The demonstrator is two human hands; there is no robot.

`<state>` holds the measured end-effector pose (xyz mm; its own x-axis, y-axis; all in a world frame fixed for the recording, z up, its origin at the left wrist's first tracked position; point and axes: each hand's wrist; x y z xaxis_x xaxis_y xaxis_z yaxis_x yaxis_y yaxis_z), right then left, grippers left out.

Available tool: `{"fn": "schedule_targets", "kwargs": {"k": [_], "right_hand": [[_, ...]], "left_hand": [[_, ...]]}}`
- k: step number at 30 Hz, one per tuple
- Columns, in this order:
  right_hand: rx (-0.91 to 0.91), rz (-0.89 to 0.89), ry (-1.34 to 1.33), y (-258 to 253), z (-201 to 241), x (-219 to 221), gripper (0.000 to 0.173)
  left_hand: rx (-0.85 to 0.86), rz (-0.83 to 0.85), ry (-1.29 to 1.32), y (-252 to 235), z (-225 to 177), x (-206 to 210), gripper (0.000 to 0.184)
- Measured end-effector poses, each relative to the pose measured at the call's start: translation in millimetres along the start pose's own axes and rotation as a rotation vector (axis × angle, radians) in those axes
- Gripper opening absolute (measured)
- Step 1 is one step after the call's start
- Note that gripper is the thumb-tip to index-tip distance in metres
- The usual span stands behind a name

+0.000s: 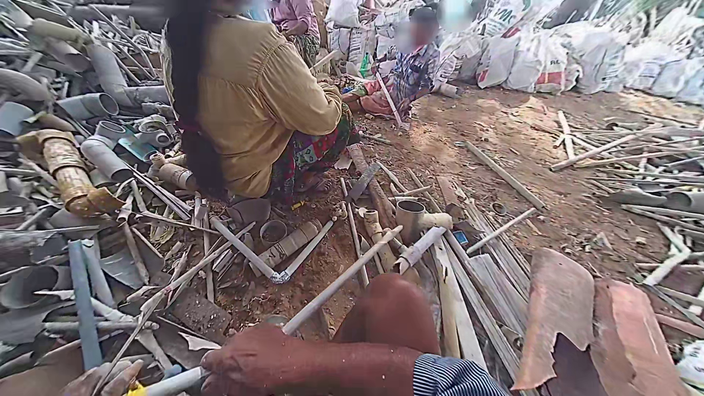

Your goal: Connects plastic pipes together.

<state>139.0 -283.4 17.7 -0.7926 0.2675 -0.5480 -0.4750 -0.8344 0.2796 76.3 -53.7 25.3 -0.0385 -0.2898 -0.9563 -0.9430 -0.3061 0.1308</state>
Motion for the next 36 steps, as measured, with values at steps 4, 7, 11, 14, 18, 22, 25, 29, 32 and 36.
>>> {"fn": "schedule_targets", "kwargs": {"k": [4,7,11,14,18,22,25,29,32,36], "right_hand": [[0.063,0.102,0.063,2.2,5.4,2.7,0.036],[-0.010,0.098,0.149,5.3,4.6,18.5,0.033],[-0.147,0.015,0.238,12.2,2.8,29.8,0.028],[-0.232,-0.139,0.241,13.2,-3.5,31.5,0.027],[-0.313,-0.279,0.246,7.8,-11.7,39.5,0.028],[-0.359,-0.328,0.258,4.1,-16.9,41.9,0.033],[-0.371,-0.345,0.252,1.6,-21.4,39.8,0.033],[-0.363,-0.345,0.231,1.1,-21.5,38.0,0.034],[-0.347,-0.327,0.252,0.9,-18.9,38.0,0.033],[-0.315,-0.308,0.278,3.1,-17.4,35.5,0.029]], "left_hand": [[-0.080,0.069,0.010,5.0,-7.2,-10.1,0.030],[-0.213,0.139,0.145,-14.6,14.6,-15.0,0.030],[-0.517,0.059,0.547,-14.3,60.7,-12.1,0.031],[-0.590,0.051,0.602,3.3,81.1,-3.0,0.031],[-0.551,0.151,0.497,26.1,90.2,15.7,0.021],[-0.522,-0.083,0.596,36.0,84.3,21.3,0.017],[-0.341,-0.129,0.828,45.1,70.7,0.8,0.011],[0.097,-0.137,0.452,49.3,55.3,-11.7,0.050],[0.196,-0.027,0.120,45.5,29.2,-21.4,0.039],[0.149,0.287,0.034,35.5,6.3,-35.9,0.029]]}}
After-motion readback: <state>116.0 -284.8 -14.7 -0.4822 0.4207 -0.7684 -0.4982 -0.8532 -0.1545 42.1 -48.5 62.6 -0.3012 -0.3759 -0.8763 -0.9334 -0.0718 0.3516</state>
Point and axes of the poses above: each hand's wrist, its own y-axis away from the middle knuckle, its own x-axis out of the palm, z = x × y, and after that the axes turned 11 degrees about -y, right-handed
